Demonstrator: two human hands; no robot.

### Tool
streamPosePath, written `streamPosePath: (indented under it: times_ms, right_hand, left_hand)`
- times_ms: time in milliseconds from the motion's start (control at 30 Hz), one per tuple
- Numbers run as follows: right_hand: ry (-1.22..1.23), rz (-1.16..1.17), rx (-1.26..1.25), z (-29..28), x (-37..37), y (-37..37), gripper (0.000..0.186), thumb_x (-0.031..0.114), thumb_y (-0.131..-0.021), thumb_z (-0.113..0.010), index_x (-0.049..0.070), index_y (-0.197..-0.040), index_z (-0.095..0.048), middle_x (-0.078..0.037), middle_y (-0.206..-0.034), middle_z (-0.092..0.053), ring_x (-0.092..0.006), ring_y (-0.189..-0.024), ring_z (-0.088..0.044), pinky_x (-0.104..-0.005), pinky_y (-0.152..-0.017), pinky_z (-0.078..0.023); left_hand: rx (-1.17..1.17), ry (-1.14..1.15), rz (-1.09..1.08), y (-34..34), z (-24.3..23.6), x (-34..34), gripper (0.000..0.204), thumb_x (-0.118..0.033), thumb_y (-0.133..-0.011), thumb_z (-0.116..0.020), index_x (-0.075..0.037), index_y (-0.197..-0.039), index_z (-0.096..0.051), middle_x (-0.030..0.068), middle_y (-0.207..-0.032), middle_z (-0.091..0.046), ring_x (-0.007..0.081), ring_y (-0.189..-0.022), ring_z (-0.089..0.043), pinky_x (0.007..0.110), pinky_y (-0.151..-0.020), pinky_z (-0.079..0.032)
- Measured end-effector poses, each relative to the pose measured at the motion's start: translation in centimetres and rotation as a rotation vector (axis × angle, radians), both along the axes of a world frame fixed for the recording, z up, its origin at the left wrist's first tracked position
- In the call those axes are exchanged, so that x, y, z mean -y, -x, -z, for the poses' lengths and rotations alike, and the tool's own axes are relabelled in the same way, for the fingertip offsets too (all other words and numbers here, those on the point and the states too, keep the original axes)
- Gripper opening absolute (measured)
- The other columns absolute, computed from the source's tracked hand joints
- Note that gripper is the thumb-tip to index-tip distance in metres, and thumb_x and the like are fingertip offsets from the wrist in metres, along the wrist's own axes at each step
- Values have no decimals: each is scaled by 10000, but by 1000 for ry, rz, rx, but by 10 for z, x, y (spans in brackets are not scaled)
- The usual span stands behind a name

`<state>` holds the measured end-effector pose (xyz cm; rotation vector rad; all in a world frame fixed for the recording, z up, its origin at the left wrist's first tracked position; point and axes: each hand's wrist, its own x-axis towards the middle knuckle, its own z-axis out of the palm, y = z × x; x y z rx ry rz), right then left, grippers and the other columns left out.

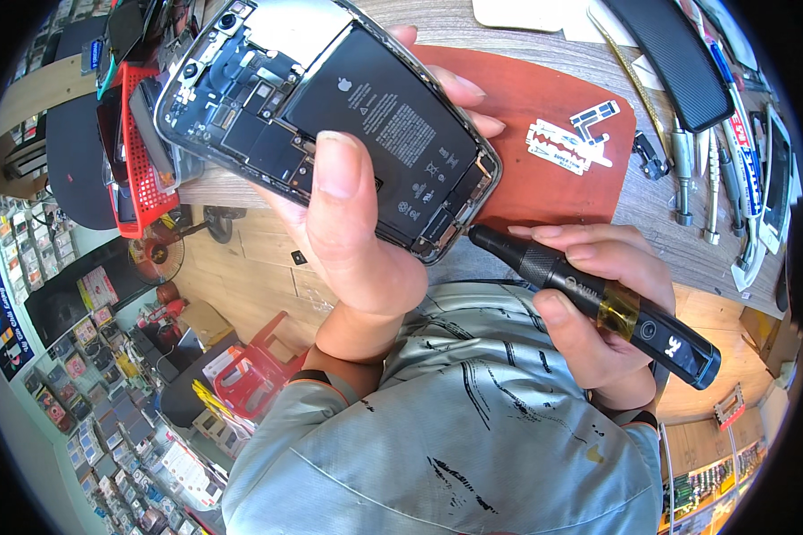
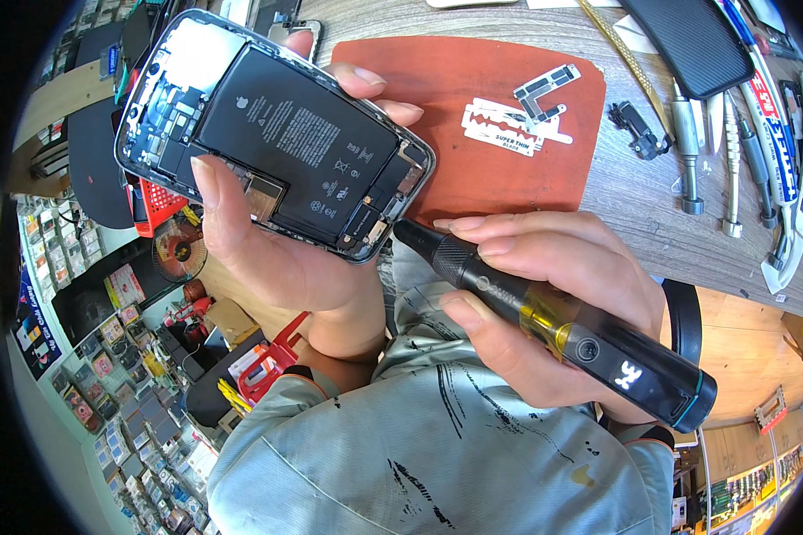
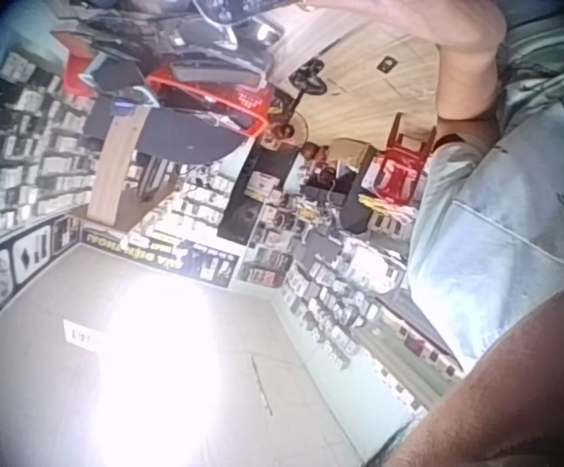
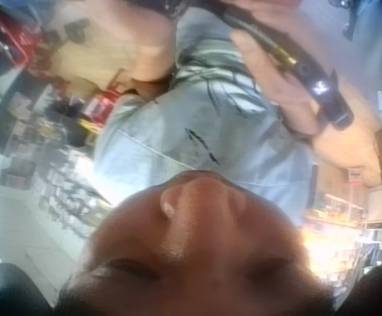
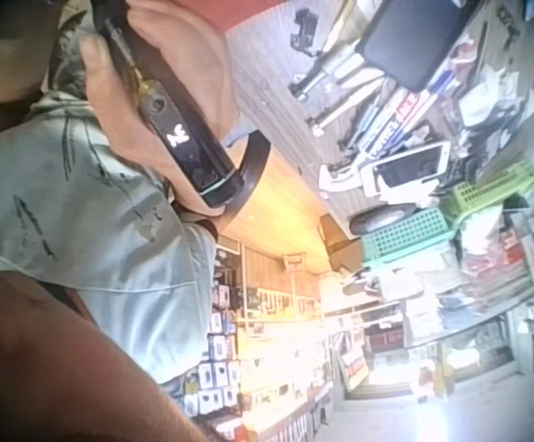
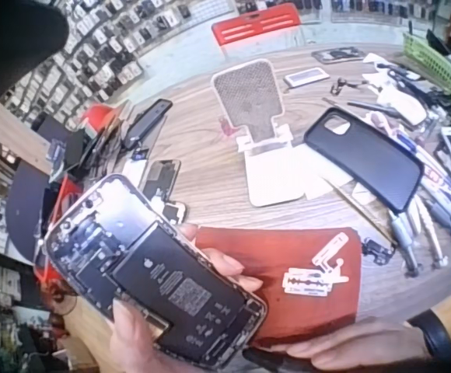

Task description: The person sits at a cluttered workbench in a mobile repair shop and uses a precision screwdriver to remove screws from the bottom edge of a disassembled smartphone. They then use a metal spudger to pry at the phone's internal components.

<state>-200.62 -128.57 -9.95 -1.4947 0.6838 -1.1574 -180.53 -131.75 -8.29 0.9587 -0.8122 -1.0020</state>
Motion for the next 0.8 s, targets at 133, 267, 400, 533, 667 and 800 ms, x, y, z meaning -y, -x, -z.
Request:
streamPosePath:
  times_ms: [133, 267, 400, 533, 667, 800]
  right_hand:
    - [-2, -21, -38, -4, 1, 1, 402, -15, -915, -760, -3, -1244, -529, -260, -1194, -649, -375, -1113, -712, -535, -986, -626]
    - [5, -20, -49, -5, 1, 2, 405, -18, -911, -762, -3, -1242, -529, -259, -1189, -649, -368, -1115, -712, -537, -976, -631]
    - [0, -20, -40, -3, 1, 1, 414, -26, -904, -765, -3, -1244, -529, -259, -1187, -649, -370, -1113, -712, -540, -978, -630]
    - [-6, -13, -29, -3, 1, 1, 411, -31, -902, -761, -7, -1244, -534, -262, -1186, -650, -375, -1106, -711, -551, -978, -628]
    - [-14, -15, -34, -3, 2, 0, 399, -26, -902, -760, -11, -1238, -545, -263, -1174, -657, -372, -1093, -711, -559, -973, -628]
    - [0, -9, -62, -4, 3, 1, 390, -9, -903, -767, -11, -1230, -555, -261, -1156, -667, -366, -1086, -710, -561, -971, -629]
  left_hand:
    - [3, 8, 15, -1, 0, 0, 853, -575, -1084, -317, 164, -1507, -366, 362, -1192, -661, 413, -1000, -743, 476, -881, -644]
    - [11, 16, 19, -1, 0, 0, 852, -574, -1081, -334, 164, -1505, -373, 363, -1191, -661, 414, -1003, -744, 474, -886, -645]
    - [20, 26, 20, -1, 2, -1, 852, -572, -1079, -341, 166, -1502, -379, 364, -1188, -661, 413, -1007, -744, 473, -889, -645]
    - [39, 38, 44, -4, 3, 0, 856, -574, -1079, -342, 168, -1503, -377, 363, -1186, -660, 410, -1014, -743, 469, -885, -646]
    - [18, 23, 41, -4, 3, -1, 860, -579, -1078, -344, 165, -1509, -368, 357, -1182, -660, 405, -1017, -742, 459, -870, -652]
    - [15, -8, 36, -3, 0, 0, 860, -585, -1078, -351, 157, -1512, -362, 347, -1184, -662, 402, -1017, -743, 451, -862, -656]
